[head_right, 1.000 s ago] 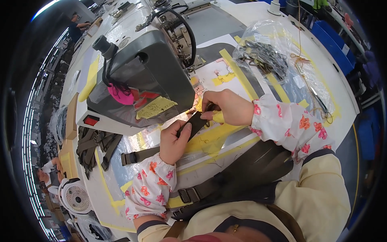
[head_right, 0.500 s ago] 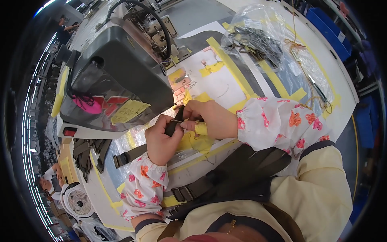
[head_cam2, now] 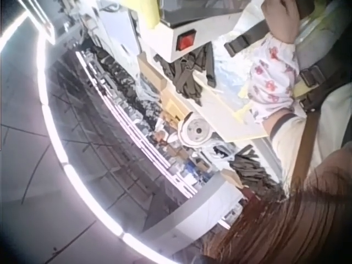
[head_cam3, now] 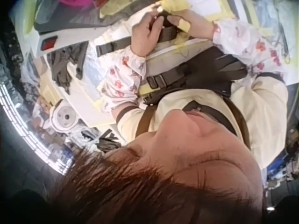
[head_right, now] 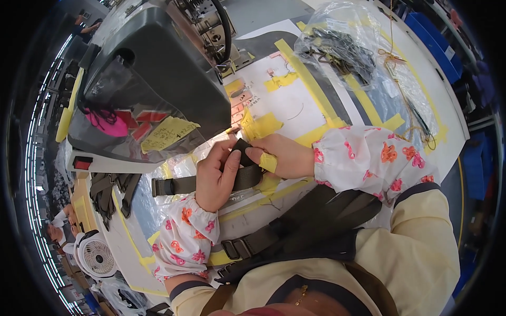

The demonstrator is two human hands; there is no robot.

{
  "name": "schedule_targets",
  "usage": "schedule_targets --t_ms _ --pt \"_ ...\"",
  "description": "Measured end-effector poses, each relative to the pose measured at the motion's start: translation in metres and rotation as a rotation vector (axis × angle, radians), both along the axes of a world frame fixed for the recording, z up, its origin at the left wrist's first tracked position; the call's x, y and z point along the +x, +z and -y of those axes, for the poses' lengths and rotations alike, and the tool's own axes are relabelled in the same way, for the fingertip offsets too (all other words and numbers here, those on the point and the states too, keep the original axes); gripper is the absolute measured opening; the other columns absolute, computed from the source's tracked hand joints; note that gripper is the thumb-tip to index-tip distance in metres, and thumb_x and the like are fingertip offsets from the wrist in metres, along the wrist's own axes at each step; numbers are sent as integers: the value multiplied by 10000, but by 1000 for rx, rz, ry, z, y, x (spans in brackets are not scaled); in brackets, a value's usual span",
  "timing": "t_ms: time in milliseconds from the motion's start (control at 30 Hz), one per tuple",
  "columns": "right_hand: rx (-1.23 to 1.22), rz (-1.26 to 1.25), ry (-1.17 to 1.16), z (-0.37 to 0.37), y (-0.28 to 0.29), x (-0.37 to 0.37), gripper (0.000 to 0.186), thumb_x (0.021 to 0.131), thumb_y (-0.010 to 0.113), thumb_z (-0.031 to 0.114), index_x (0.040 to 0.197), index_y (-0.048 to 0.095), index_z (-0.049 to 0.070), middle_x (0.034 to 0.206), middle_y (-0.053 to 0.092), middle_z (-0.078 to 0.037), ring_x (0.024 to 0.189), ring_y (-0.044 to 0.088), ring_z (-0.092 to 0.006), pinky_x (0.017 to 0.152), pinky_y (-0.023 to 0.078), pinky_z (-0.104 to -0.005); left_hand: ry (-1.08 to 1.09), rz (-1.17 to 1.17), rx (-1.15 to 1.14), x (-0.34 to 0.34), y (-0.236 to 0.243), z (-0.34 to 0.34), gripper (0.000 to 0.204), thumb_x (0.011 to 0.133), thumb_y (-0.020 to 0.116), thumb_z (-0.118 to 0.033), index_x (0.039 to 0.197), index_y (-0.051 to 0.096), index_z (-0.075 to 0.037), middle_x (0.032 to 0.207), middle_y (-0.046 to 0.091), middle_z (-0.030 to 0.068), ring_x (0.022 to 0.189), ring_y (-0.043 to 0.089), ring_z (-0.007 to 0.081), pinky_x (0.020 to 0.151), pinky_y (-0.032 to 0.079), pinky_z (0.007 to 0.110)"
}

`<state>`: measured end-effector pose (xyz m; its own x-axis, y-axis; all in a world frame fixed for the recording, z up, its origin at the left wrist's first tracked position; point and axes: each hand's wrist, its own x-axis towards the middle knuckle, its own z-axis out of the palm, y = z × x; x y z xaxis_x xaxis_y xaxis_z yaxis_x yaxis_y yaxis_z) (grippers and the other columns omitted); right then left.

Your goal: Sewing green fabric straps using an industrial sewing machine in a workshop setting.

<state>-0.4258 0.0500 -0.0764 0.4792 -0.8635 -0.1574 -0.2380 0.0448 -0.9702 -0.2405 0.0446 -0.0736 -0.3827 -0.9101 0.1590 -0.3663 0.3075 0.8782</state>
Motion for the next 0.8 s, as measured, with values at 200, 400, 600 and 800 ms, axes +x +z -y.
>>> schedule_targets --t_ms 200,400,600,800 --pt "218 82 -84 1 15 3 293 920 441 232 741 479 3 544 470 -24 419 480 -104 407 371 -266 2 -17 -90 1 -2 1 189 829 583 -75 998 576 8 689 617 115 549 598 205 510 451 271" --pt "145 99 -84 1 -2 -2 257 912 459 233 818 537 7 556 465 -15 433 476 -81 402 360 -246 -108 605 -835 -9 6 -5 345 669 574 -82 1003 592 0 805 622 79 572 542 153 492 438 273" --pt "266 129 -223 0 9 9 201 868 508 185 797 546 1 555 488 -43 430 468 -109 429 386 -279 -69 779 -889 -11 2 -11 298 734 589 -19 1032 591 -20 804 650 104 563 581 189 496 452 286" --pt "-91 -77 -167 -4 1 4 207 864 516 168 776 499 -19 607 518 -190 534 531 -340 520 420 -382 -95 134 121 5 -3 6 192 876 579 -181 953 582 -5 762 636 60 616 569 99 543 431 224"
